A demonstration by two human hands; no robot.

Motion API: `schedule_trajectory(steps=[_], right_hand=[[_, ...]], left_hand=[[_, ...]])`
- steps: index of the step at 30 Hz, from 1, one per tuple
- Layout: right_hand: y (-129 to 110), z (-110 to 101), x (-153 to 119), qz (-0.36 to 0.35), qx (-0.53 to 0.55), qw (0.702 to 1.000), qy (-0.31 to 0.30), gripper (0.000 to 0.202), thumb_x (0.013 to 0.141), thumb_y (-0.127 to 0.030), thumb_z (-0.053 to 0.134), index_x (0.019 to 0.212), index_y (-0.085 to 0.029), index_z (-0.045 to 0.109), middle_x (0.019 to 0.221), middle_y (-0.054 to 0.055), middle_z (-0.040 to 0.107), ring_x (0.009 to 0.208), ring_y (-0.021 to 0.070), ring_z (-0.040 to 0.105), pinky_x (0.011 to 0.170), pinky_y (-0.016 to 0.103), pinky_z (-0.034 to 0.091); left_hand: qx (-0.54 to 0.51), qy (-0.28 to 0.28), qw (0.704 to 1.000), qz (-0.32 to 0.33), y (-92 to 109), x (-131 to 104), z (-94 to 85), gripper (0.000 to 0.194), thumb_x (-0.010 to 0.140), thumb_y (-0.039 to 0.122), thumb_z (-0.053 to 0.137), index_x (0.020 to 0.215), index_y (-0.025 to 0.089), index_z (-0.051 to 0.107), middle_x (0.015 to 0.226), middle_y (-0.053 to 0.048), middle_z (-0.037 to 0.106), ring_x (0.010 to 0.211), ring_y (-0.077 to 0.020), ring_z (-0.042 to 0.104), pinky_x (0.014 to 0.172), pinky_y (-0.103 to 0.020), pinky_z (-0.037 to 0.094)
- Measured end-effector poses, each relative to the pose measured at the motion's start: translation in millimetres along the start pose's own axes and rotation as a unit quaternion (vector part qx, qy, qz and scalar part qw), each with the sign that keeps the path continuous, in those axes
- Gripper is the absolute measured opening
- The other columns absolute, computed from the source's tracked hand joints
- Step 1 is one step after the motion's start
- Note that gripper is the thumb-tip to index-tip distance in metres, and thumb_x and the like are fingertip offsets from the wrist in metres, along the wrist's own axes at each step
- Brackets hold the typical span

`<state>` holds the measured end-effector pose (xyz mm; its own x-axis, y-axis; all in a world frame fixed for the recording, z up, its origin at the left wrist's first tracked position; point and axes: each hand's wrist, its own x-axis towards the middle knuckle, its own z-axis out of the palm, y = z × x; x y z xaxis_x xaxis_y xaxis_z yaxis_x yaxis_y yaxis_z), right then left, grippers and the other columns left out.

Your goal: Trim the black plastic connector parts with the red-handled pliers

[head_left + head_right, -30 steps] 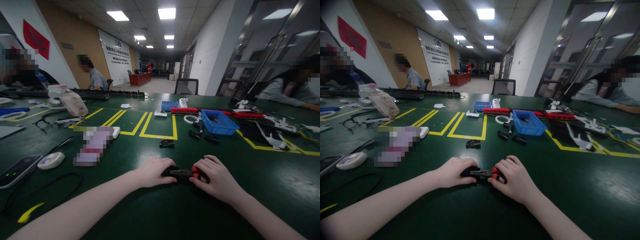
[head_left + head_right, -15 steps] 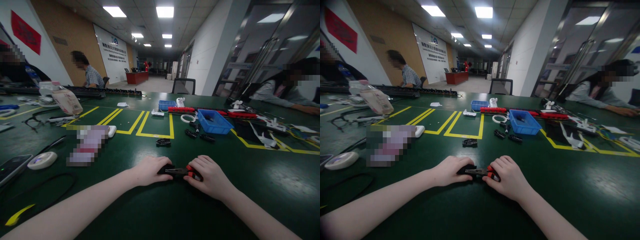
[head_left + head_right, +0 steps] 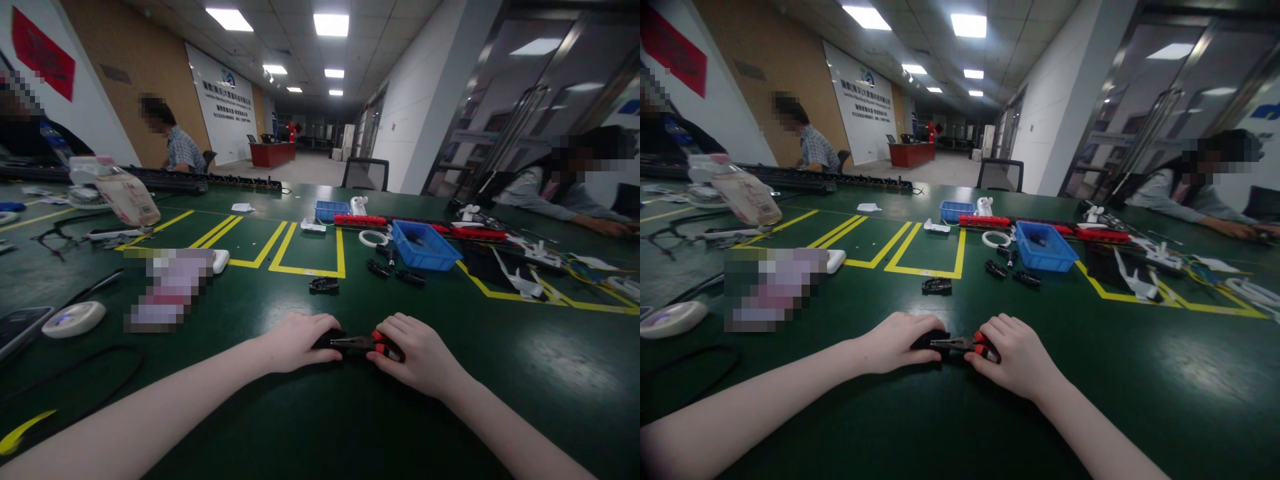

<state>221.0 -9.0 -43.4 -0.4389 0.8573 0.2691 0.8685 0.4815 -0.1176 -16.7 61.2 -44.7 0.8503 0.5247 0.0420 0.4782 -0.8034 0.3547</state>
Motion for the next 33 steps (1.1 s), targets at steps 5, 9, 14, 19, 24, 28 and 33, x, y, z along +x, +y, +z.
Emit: schedule_trajectory(steps=[5, 9, 14, 19, 24, 28, 33], right_hand=[[-4.9, 2.7, 1.9, 0.020, 0.012, 1.000, -0.009, 0.023, 0.083, -0.040, 0.056, 0.083, -0.017, 0.060, 0.080, 0.004, 0.062, 0.072, 0.0167, 0.053, 0.062, 0.030, 0.040], [-5.7, 4.3, 2.2, 0.021, 0.009, 1.000, -0.004, 0.023, 0.082, -0.040, 0.057, 0.082, -0.018, 0.059, 0.079, 0.004, 0.061, 0.072, 0.0163, 0.052, 0.063, 0.029, 0.039], [-2.2, 3.1, 1.4, 0.009, 0.001, 1.000, 0.001, 0.024, 0.081, -0.042, 0.057, 0.081, -0.018, 0.059, 0.078, 0.004, 0.061, 0.071, 0.0162, 0.051, 0.061, 0.029, 0.039], [0.5, 1.3, -0.5, 0.012, 0.005, 1.000, -0.003, 0.023, 0.081, -0.040, 0.057, 0.082, -0.017, 0.060, 0.079, 0.005, 0.061, 0.072, 0.0169, 0.051, 0.063, 0.030, 0.039], [-1.3, 2.1, -0.2, 0.022, 0.013, 1.000, -0.012, 0.023, 0.081, -0.040, 0.057, 0.083, -0.017, 0.060, 0.080, 0.005, 0.062, 0.072, 0.0170, 0.052, 0.063, 0.030, 0.039], [-3.5, 3.8, 1.3, 0.024, 0.016, 0.999, -0.016, 0.022, 0.082, -0.039, 0.057, 0.081, -0.017, 0.059, 0.079, 0.005, 0.061, 0.072, 0.0171, 0.051, 0.062, 0.030, 0.038], [-4.2, 3.9, 1.1, 0.025, 0.013, 0.999, -0.017, 0.021, 0.082, -0.039, 0.057, 0.081, -0.018, 0.059, 0.079, 0.005, 0.060, 0.071, 0.0172, 0.051, 0.061, 0.030, 0.038]], left_hand=[[-0.006, -0.001, 1.000, -0.008, 1.1, -0.4, -0.3, 0.030, 0.086, 0.042, 0.057, 0.108, 0.022, 0.052, 0.098, -0.002, 0.066, 0.078, -0.0192, 0.063, 0.064, -0.026, 0.043], [-0.009, -0.001, 1.000, -0.014, 0.9, -0.1, -0.3, 0.029, 0.086, 0.040, 0.058, 0.108, 0.022, 0.053, 0.097, -0.002, 0.066, 0.078, -0.0192, 0.063, 0.062, -0.025, 0.042], [-0.015, 0.006, 1.000, -0.008, -1.3, -0.5, 2.4, 0.028, 0.085, 0.040, 0.059, 0.107, 0.023, 0.053, 0.093, 0.000, 0.066, 0.075, -0.0186, 0.063, 0.061, -0.025, 0.040], [-0.017, 0.008, 1.000, -0.006, -1.7, -0.6, 2.2, 0.028, 0.085, 0.041, 0.059, 0.106, 0.023, 0.053, 0.094, 0.000, 0.066, 0.076, -0.0187, 0.063, 0.061, -0.025, 0.040], [-0.019, 0.001, 1.000, -0.010, 0.0, 0.3, 0.2, 0.028, 0.086, 0.040, 0.058, 0.107, 0.023, 0.053, 0.095, 0.000, 0.065, 0.076, -0.0185, 0.063, 0.061, -0.026, 0.040], [-0.015, 0.004, 1.000, -0.008, 0.0, 0.1, 1.1, 0.029, 0.085, 0.041, 0.059, 0.107, 0.024, 0.053, 0.095, 0.000, 0.065, 0.074, -0.0184, 0.063, 0.060, -0.025, 0.040], [-0.005, 0.006, 1.000, -0.001, 0.3, 0.2, 0.4, 0.029, 0.085, 0.041, 0.060, 0.106, 0.023, 0.053, 0.091, 0.000, 0.066, 0.073, -0.0186, 0.063, 0.059, -0.025, 0.039]])
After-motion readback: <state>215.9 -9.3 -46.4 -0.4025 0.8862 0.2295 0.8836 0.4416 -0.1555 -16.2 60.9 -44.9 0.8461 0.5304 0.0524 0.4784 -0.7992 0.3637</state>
